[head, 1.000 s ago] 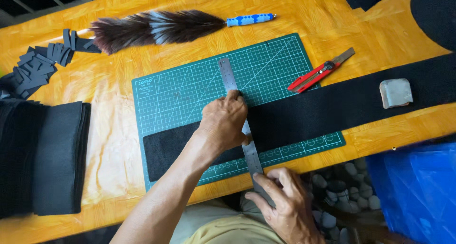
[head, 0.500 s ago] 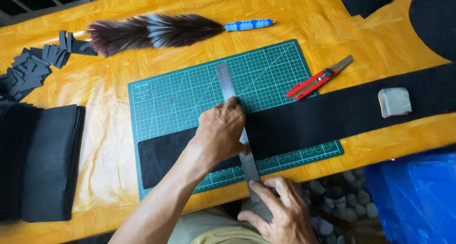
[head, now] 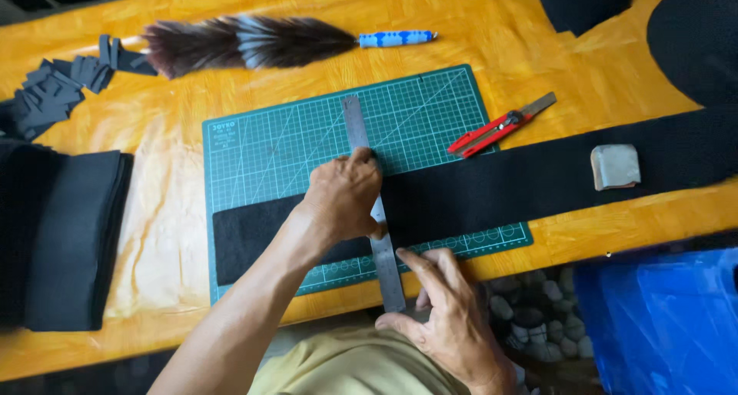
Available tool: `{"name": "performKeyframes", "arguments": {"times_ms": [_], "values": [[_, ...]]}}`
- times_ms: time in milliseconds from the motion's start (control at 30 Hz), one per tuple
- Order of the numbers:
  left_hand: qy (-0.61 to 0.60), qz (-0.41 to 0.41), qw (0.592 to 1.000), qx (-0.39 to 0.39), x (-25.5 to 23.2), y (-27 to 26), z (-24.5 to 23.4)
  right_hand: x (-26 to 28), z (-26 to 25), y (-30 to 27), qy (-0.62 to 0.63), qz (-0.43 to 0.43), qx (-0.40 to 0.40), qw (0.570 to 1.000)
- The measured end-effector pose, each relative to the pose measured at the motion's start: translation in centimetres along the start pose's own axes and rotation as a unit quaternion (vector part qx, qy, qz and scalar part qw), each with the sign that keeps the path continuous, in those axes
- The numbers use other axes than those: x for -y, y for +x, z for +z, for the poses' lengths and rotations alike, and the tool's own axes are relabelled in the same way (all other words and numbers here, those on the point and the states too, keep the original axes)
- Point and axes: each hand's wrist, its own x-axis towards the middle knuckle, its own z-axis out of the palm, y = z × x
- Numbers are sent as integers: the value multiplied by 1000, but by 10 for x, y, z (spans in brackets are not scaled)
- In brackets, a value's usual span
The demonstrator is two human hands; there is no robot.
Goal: The person cleans a wooden workbench with a feather duster, then places a long strip of black fabric on a green cutting mat. They use a metal ruler and a red utility knife to measure and cut the fabric into smaller rectangular pieces.
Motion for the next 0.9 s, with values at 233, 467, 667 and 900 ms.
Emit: {"name": "performKeyframes", "arguments": {"times_ms": [233,467,667,900], "values": [[-5,-2,1000,28,1,-2,-7,9,3,7,-68,-19,-4,998],[-31,-9,999,28,6,-2,2,37,6,31,-129,15,29,991],[-72,32,996,-34,17,4,21,9,13,47,-109,100,98,984],[-76,26,997,3,16,1,9,6,10,61,-123,164,169,964]]}}
